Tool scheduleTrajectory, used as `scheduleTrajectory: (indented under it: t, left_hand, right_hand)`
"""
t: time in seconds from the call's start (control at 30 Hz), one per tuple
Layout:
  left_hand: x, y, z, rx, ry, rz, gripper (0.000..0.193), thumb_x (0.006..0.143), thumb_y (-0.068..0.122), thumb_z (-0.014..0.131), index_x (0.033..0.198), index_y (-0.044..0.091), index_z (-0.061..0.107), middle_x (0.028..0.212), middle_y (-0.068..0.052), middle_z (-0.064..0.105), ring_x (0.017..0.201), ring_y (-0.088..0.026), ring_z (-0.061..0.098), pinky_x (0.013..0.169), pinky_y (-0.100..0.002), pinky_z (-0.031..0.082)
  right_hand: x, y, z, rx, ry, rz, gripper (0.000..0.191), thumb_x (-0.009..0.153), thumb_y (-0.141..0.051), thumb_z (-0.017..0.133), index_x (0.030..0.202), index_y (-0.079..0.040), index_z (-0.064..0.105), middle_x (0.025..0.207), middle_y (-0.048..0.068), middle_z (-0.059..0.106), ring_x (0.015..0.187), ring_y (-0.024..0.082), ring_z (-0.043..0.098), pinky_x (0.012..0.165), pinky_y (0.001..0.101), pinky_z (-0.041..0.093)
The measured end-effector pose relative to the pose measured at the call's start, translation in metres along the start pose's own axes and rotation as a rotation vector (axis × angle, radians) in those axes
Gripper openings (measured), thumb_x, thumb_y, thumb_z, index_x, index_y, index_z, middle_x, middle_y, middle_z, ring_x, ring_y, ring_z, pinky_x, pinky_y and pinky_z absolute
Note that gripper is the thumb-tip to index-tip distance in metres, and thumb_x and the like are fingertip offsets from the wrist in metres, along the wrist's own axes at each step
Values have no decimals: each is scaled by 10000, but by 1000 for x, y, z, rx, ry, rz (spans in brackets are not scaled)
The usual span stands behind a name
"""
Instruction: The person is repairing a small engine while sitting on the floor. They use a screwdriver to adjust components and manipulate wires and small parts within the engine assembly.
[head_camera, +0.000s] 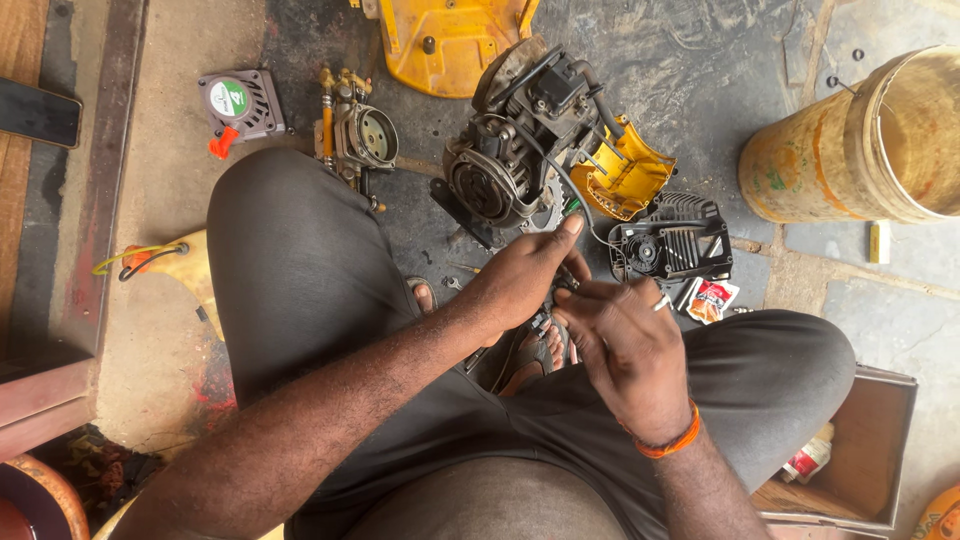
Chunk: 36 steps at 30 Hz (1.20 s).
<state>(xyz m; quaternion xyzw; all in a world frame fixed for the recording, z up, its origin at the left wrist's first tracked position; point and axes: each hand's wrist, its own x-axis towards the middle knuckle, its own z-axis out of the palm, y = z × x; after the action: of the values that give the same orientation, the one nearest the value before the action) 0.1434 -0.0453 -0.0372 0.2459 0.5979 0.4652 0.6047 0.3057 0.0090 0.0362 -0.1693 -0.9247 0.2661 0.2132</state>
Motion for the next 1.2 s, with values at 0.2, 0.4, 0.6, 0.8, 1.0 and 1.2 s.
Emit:
scheduleTrajectory:
  t: [0.2, 0.4, 0.6, 0.8, 1.0, 1.2]
  left_hand:
    - [1, -8, 2, 38, 24, -104, 841, 983, 721, 221, 857, 63, 728, 1020, -138, 702, 1113, -249, 657, 1007, -468, 490]
    - [-4, -7, 10, 5, 70, -71, 833, 989, 725, 264, 861, 50, 736, 964, -152, 703, 1010, -274, 662, 952, -467, 522]
    - [-7, 2, 11, -26, 122, 11, 820, 983, 719, 288, 877, 37, 731, 885, -79, 698, 953, -170, 664, 908, -376, 510]
    - [-11, 7, 18, -77, 78, 251, 700, 1047, 635, 366, 934, 33, 706, 877, -62, 675, 903, -168, 632, 885, -355, 537]
    - [-8, 13, 20, -99, 60, 194, 675, 1034, 622, 382, 941, 45, 718, 856, -41, 664, 880, -147, 631, 857, -327, 526]
    - [-3, 10, 26, -194, 46, 116, 669, 1029, 620, 411, 941, 41, 735, 870, -39, 663, 898, -151, 615, 882, -321, 484]
  right_hand:
    - [-6, 3, -2, -187, -66, -203, 420, 767, -6, 789, 1177, -88, 752, 1137, 34, 696, 889, 215, 588, 717, 334, 518]
    - [-14, 4, -1, -309, -41, -323, 526, 689, 19, 774, 1212, -24, 740, 1134, 68, 675, 885, 229, 582, 705, 342, 519]
    - [-17, -5, 11, -283, 111, -168, 425, 762, 28, 794, 1178, -51, 757, 1093, 58, 670, 873, 219, 569, 721, 325, 493]
    - [-20, -16, 9, -79, 223, 53, 288, 865, -22, 825, 1123, -50, 699, 1072, 77, 708, 921, 209, 619, 800, 345, 501]
    - [-21, -11, 2, -89, 223, 56, 301, 867, -32, 835, 1117, -26, 669, 1074, 86, 720, 946, 220, 646, 820, 342, 516]
    - [-41, 7, 4, 481, 379, 415, 215, 950, -80, 777, 1126, -35, 661, 1081, 73, 711, 923, 132, 636, 815, 277, 522]
